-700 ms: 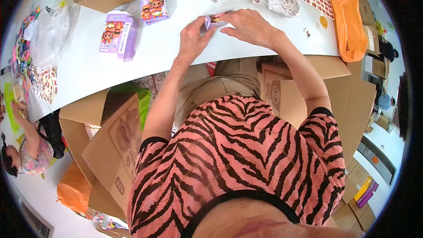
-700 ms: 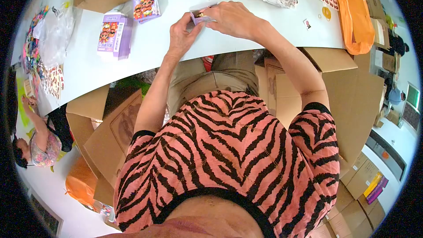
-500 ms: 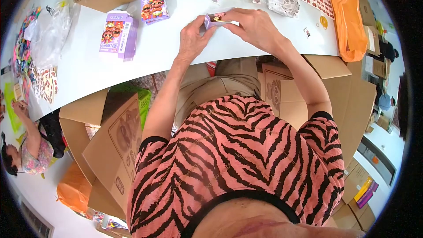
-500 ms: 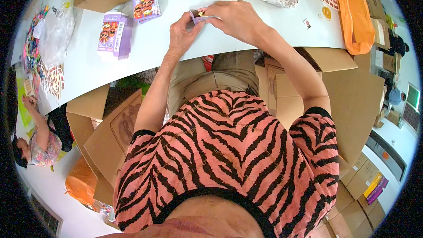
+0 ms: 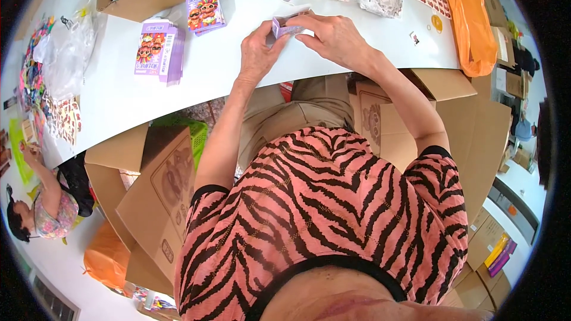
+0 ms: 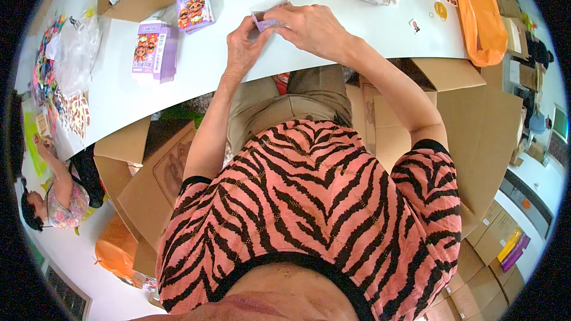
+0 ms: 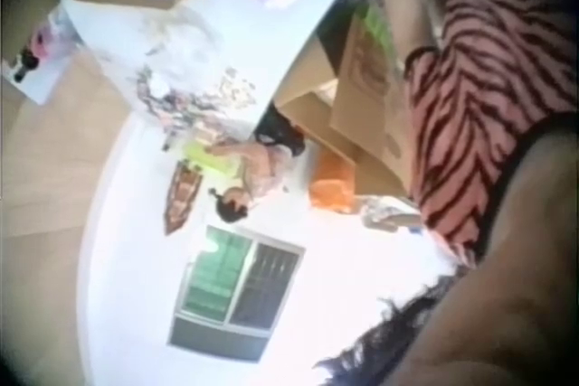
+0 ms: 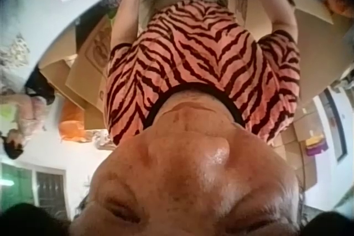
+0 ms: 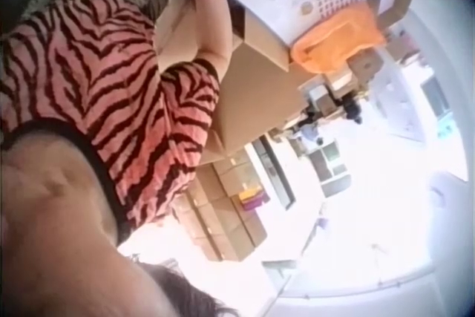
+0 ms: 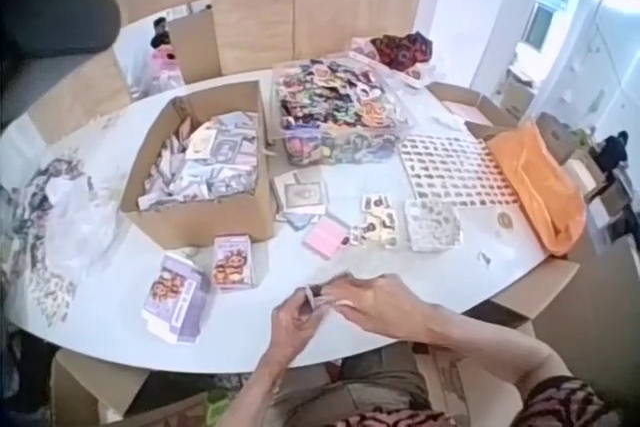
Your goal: Packaging small items into small purple boxes and then placing them into a large cardboard shipping box.
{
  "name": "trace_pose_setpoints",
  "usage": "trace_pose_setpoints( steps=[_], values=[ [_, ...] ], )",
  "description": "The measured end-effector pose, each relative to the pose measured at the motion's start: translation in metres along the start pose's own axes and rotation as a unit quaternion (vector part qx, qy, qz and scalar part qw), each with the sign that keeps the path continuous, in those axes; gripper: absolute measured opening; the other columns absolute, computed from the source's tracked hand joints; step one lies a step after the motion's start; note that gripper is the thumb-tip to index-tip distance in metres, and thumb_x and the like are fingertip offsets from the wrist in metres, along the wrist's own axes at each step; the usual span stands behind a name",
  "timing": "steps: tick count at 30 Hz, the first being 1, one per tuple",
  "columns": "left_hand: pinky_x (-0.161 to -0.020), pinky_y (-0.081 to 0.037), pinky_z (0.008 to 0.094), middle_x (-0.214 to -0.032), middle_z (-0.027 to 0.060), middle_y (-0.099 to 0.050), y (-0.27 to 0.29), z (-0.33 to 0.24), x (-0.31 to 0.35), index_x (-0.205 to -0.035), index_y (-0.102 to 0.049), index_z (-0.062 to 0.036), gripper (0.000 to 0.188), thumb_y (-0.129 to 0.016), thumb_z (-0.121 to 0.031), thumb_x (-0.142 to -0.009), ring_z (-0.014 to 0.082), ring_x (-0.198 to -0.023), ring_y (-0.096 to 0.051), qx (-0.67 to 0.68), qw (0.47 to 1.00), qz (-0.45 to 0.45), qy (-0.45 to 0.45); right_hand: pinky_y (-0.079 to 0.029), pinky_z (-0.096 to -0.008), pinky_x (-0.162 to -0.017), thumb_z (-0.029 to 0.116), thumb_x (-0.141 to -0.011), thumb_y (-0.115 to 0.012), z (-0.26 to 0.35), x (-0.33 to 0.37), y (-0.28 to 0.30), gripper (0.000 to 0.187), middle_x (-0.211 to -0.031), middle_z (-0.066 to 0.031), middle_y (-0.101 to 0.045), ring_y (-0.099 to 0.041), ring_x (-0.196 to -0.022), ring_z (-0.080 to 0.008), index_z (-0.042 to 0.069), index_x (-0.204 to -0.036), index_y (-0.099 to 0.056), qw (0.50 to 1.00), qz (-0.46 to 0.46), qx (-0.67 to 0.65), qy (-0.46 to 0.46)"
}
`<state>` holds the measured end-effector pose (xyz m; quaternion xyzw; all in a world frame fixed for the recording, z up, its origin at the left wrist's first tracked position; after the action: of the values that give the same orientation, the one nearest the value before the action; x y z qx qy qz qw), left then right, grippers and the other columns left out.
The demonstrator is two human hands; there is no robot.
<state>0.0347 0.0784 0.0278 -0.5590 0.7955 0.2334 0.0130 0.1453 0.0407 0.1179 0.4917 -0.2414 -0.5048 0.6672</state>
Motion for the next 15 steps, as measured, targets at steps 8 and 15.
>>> trace_pose_setpoints(
  steps=[8,15],
  values=[
    [-0.069,-0.052,0.0318,-0.085,0.0132,-0.068,-0.001,0.006,-0.001,-0.101,-0.061,-0.0025,0.026,-0.071,-0.01,-0.079,0.0216,-0.075,-0.067,0.005,0.999,0.019,0.037,-0.051,-0.0312,-0.06,0.009,-0.084,-0.063,-0.007,0.005,0.014,0.031,-0.103,-0.0055,-0.067,-0.062,-0.065,-0.0166,0.011,-0.114,-0.06,0.988,-0.071,-0.126,-0.048],
    [-0.076,-0.051,0.0286,-0.092,0.0084,-0.068,-0.01,-0.009,0.006,-0.111,-0.057,0.0025,0.029,-0.065,-0.01,-0.086,0.0111,-0.085,-0.062,0.268,0.955,0.052,0.118,-0.05,-0.0274,-0.072,0.005,-0.085,-0.063,-0.024,0.033,0.045,0.029,-0.101,-0.003,-0.067,-0.061,-0.078,-0.0127,0.005,-0.114,-0.061,0.945,-0.241,-0.201,-0.097]
  ],
)
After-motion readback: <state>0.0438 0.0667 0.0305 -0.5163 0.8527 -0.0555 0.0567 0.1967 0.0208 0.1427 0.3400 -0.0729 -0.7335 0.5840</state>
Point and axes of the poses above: each hand's wrist, its own x-axis away from the middle knuckle, its own y-axis out of the back of the hand, z = x × y, the point moved 9 cm from there along -x, towards the middle knuckle
